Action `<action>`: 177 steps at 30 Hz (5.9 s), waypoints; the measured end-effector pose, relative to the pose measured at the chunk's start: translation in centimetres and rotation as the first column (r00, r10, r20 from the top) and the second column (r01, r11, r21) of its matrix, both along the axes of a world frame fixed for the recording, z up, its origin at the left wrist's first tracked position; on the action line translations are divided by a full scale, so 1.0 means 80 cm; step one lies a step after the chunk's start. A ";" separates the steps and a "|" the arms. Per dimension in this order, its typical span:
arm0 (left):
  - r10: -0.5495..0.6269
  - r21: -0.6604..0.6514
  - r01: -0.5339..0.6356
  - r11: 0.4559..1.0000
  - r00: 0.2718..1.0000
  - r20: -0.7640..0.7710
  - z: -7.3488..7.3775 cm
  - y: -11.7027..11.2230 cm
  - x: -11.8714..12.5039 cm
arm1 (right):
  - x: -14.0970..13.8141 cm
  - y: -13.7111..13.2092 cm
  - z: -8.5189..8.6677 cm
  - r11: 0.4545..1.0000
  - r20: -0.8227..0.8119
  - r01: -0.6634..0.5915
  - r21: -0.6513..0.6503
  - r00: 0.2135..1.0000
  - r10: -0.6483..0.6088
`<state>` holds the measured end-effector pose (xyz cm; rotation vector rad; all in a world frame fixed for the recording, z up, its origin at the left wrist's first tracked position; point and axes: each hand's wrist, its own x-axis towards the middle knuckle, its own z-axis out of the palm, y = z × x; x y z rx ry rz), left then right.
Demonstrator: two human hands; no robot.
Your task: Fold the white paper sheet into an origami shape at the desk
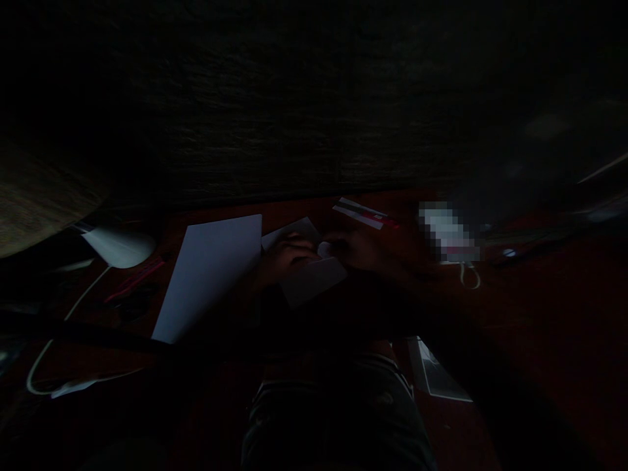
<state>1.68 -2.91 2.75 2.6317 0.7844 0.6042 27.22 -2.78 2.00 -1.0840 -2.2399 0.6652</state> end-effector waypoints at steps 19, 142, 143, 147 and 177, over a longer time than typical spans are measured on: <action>0.045 0.036 -0.047 0.998 0.998 0.045 -0.012 0.006 0.000 | 0.000 0.005 -0.005 0.987 -0.007 -0.139 0.081 0.990 0.140; 0.020 -0.071 -0.010 0.997 0.989 0.144 -0.006 -0.011 0.017 | 0.007 -0.012 0.039 0.814 -0.096 0.142 -0.564 0.967 -0.235; 0.020 -0.069 -0.010 0.998 0.989 0.146 -0.006 -0.011 0.017 | 0.007 -0.013 0.037 0.802 -0.100 0.135 -0.581 0.967 -0.235; 0.007 -0.068 0.003 0.998 0.991 0.135 -0.008 -0.010 0.016 | 0.008 -0.013 0.026 0.787 -0.092 0.118 -0.606 0.972 -0.216; 0.180 0.091 -0.177 0.980 0.983 -0.022 0.003 -0.033 0.041 | 0.007 -0.014 0.038 0.990 0.276 -0.118 0.078 0.957 0.092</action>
